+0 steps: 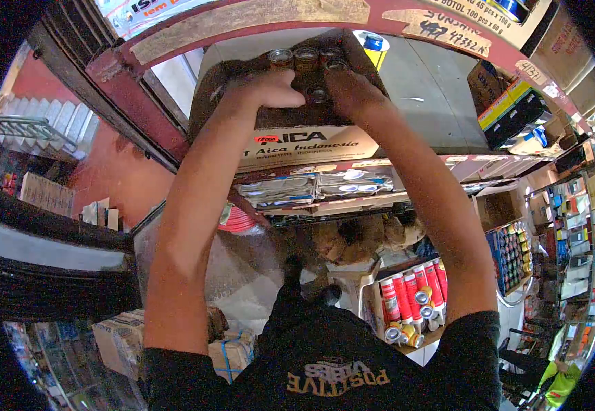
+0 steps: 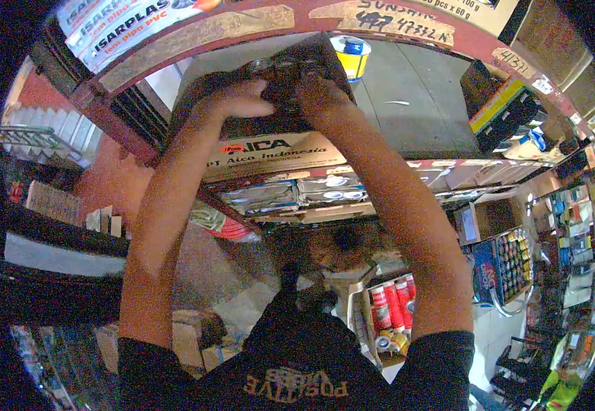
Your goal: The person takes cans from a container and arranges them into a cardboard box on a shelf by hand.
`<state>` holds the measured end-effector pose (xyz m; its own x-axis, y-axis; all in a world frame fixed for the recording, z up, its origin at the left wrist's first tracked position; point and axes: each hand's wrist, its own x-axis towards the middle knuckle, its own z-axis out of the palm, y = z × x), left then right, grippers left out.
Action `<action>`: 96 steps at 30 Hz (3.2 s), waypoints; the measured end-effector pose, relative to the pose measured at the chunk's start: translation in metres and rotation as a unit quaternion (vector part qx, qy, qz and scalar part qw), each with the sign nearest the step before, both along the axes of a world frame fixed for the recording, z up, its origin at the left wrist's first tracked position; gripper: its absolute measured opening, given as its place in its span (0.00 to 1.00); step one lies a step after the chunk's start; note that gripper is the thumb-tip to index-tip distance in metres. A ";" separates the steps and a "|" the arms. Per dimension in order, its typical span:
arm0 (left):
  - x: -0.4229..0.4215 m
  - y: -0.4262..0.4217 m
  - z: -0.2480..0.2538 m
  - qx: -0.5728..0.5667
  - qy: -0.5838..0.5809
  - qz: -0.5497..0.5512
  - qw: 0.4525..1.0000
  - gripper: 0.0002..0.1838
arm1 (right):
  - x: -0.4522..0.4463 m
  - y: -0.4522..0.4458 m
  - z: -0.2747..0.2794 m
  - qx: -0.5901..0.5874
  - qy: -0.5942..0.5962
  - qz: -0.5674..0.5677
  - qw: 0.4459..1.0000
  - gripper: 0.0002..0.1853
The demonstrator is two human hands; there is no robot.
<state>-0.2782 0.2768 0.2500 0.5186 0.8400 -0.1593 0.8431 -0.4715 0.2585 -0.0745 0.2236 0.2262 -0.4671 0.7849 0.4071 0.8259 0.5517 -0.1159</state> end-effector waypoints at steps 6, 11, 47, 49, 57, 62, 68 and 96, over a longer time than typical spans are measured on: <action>0.000 -0.005 0.006 0.015 0.016 0.027 0.999 0.27 | -0.008 -0.015 0.021 -0.044 -0.083 -0.004 0.996 0.12; 0.000 -0.002 0.003 0.055 -0.028 0.040 0.997 0.24 | -0.005 -0.012 0.018 0.037 -0.076 0.041 0.996 0.09; 0.004 0.006 -0.005 0.030 0.140 0.015 0.990 0.28 | -0.011 -0.005 0.011 -0.022 -0.007 -0.067 0.997 0.17; 0.004 0.014 -0.008 0.021 0.147 -0.015 0.989 0.30 | -0.012 -0.009 0.025 0.053 0.018 -0.065 0.996 0.16; -0.019 0.038 -0.022 0.273 -0.012 -0.056 0.960 0.25 | 0.021 -0.124 0.047 0.194 0.132 0.015 0.972 0.17; 0.016 -0.027 0.023 0.379 -0.231 -0.093 0.891 0.10 | 0.088 -0.225 -0.017 0.086 0.280 -0.066 0.954 0.15; 0.067 -0.112 0.043 0.329 -0.329 -0.036 0.885 0.09 | 0.171 -0.362 -0.172 -0.074 0.328 -0.303 0.892 0.10; 0.214 -0.480 -0.403 -0.558 -0.179 -0.160 0.795 0.28 | 0.146 -0.593 -0.354 -0.322 0.244 -0.490 0.772 0.15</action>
